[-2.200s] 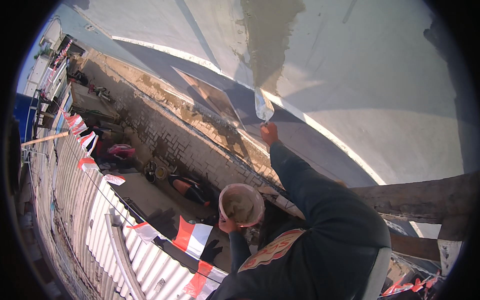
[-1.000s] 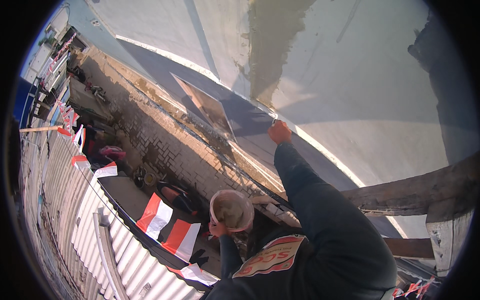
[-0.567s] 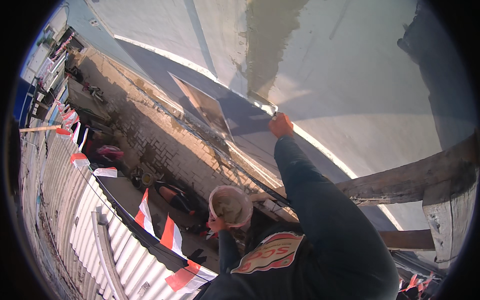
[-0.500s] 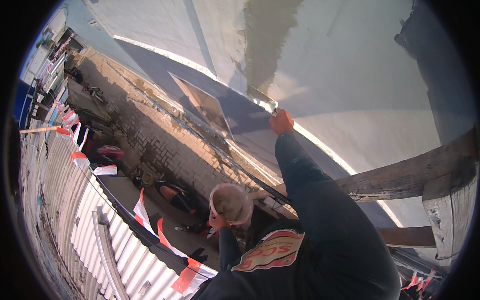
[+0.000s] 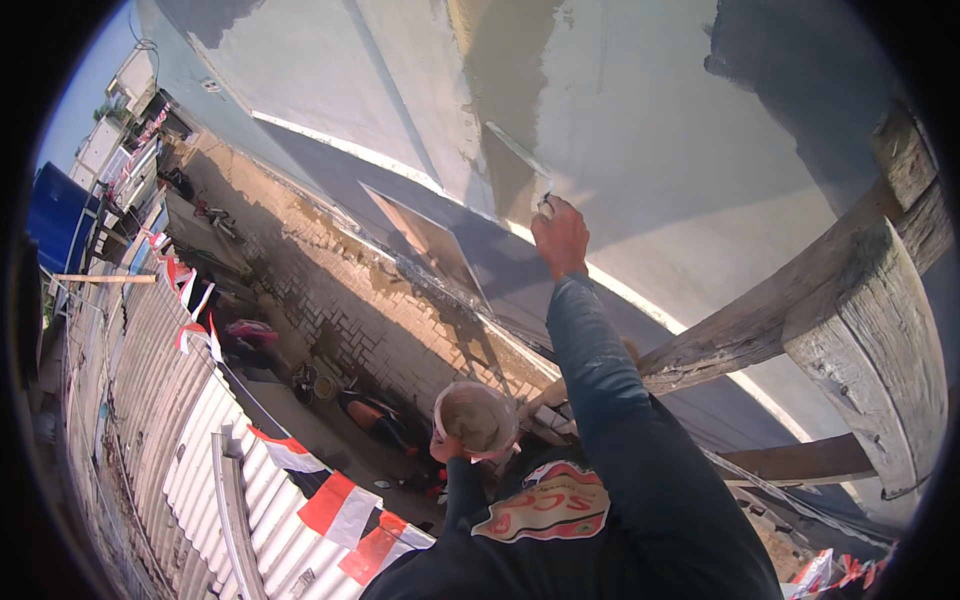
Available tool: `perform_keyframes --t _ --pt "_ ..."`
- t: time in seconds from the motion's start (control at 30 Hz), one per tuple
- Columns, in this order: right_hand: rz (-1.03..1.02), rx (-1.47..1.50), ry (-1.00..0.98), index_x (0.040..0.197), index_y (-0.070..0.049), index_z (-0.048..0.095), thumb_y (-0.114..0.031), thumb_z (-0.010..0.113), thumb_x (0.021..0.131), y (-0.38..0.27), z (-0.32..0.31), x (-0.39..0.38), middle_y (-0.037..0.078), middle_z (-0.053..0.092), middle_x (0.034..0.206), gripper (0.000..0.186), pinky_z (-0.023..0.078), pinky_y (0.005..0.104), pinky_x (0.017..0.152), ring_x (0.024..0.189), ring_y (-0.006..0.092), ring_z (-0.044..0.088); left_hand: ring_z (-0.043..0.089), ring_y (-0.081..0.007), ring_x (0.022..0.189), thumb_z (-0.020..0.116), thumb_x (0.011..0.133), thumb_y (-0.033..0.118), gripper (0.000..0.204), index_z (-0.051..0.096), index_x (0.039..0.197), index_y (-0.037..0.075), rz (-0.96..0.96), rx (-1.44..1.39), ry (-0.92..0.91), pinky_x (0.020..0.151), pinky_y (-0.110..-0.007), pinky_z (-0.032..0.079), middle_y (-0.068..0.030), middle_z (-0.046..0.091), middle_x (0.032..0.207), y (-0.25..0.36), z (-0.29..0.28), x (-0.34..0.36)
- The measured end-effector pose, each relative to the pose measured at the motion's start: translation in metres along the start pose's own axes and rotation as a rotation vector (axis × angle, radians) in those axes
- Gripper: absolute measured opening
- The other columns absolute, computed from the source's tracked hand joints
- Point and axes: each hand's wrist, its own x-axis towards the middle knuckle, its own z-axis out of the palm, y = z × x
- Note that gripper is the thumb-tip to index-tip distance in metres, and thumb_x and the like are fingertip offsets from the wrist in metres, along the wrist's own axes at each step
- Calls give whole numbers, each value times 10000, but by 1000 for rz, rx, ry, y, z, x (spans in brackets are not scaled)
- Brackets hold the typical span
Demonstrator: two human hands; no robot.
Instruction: The person applies and smooths plaster onto an exterior wall using a trowel while holding a container of plaster mixture.
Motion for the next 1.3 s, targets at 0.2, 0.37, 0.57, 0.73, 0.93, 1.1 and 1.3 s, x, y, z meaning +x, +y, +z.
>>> perform_keyframes --t 0.2,0.37,0.57,0.73,0.93,1.1,1.3 --pt "-95 420 67 1078 26 661 -145 706 798 -52 -19 -13 179 694 997 332 508 372 805 893 308 672 663 -172 773 539 641 -90 400 701 1007 -82 109 63 -19 686 -312 529 -108 711 918 5 -12 16" --pt "-87 646 41 1018 33 620 -154 703 852 -63 -28 7 58 615 778 263 472 286 626 688 127 568 659 -157 774 623 651 -74 370 707 1011 -77 125 -121 -104 696 -303 528 -90 715 913 42 15 -14" --pt "-105 505 -106 1070 35 584 -157 576 933 -83 6 4 225 649 925 235 472 423 792 869 365 627 640 -141 776 709 675 -94 389 693 1062 -60 165 21 -47 680 -283 522 -81 710 953 31 -5 -2" --pt "-57 442 -88 1072 30 581 -166 523 966 -63 29 4 224 633 968 231 453 444 812 910 374 605 648 -149 790 666 695 -102 384 687 1077 -62 76 -106 -113 694 -290 525 -89 711 961 28 -3 -16" --pt "-182 544 -45 1061 33 585 -216 529 976 -82 26 8 215 632 959 269 458 433 790 875 367 604 676 -187 753 524 632 -122 419 707 1006 -73 23 -15 79 683 -327 547 -125 721 908 16 -25 -3" --pt "-253 571 -15 987 49 594 -246 579 950 -131 -14 30 184 628 811 298 464 401 682 713 281 594 657 -178 756 641 681 -122 411 682 1085 -60 -104 -75 87 635 -321 538 -115 708 957 32 -26 -14" --pt "-319 594 -27 826 54 587 -240 604 924 -189 -61 81 125 587 644 310 465 362 580 579 188 572 650 -186 738 770 600 -72 478 689 1071 -53 -135 -57 143 614 -336 536 -122 711 949 36 -26 -15"
